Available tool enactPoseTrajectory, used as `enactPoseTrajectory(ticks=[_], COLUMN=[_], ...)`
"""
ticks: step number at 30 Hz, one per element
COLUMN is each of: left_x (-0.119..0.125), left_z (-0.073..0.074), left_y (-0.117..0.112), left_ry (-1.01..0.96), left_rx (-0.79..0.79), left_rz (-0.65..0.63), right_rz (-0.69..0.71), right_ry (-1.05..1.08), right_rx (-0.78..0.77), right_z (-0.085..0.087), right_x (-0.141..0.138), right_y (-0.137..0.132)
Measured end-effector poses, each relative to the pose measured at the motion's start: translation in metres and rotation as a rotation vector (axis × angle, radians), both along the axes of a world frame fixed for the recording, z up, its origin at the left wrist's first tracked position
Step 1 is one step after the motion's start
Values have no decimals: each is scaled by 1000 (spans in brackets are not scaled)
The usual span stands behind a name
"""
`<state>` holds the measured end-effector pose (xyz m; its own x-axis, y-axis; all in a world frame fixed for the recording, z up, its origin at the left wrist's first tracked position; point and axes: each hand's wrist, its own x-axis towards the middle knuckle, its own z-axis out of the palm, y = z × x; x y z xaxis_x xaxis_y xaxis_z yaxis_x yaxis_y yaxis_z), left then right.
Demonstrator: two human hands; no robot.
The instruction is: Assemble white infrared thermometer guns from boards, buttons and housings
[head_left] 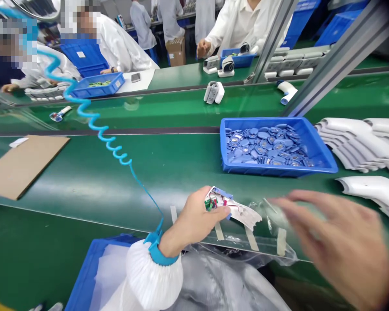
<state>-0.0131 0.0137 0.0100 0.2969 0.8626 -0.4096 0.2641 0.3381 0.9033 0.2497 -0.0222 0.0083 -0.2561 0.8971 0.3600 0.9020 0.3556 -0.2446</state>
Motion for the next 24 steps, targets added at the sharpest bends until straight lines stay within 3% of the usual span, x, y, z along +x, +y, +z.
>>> enactPoseTrajectory(ticks=[3,7,14,19,21,24], left_x=[4,7,5,12,12,5], left_z=[3,7,6,4,3,2], left_y=[-2,-5,-7,-9,-7,0], left_ry=[17,-11,30,1,-37,-119], left_rx=[39,98,124,103,65,-35], left_rz=[7,6,-16,-17,18,117], right_rz=[245,336,429,409,395,212], right_ry=[-223,-332,-364,-331,-273,-141], right_rx=[153,183,214,194,210,226], right_z=[18,21,15,10,9,7], right_x=[-55,-83,-77,-85,-75,-30], right_y=[7,19,26,23,20,20])
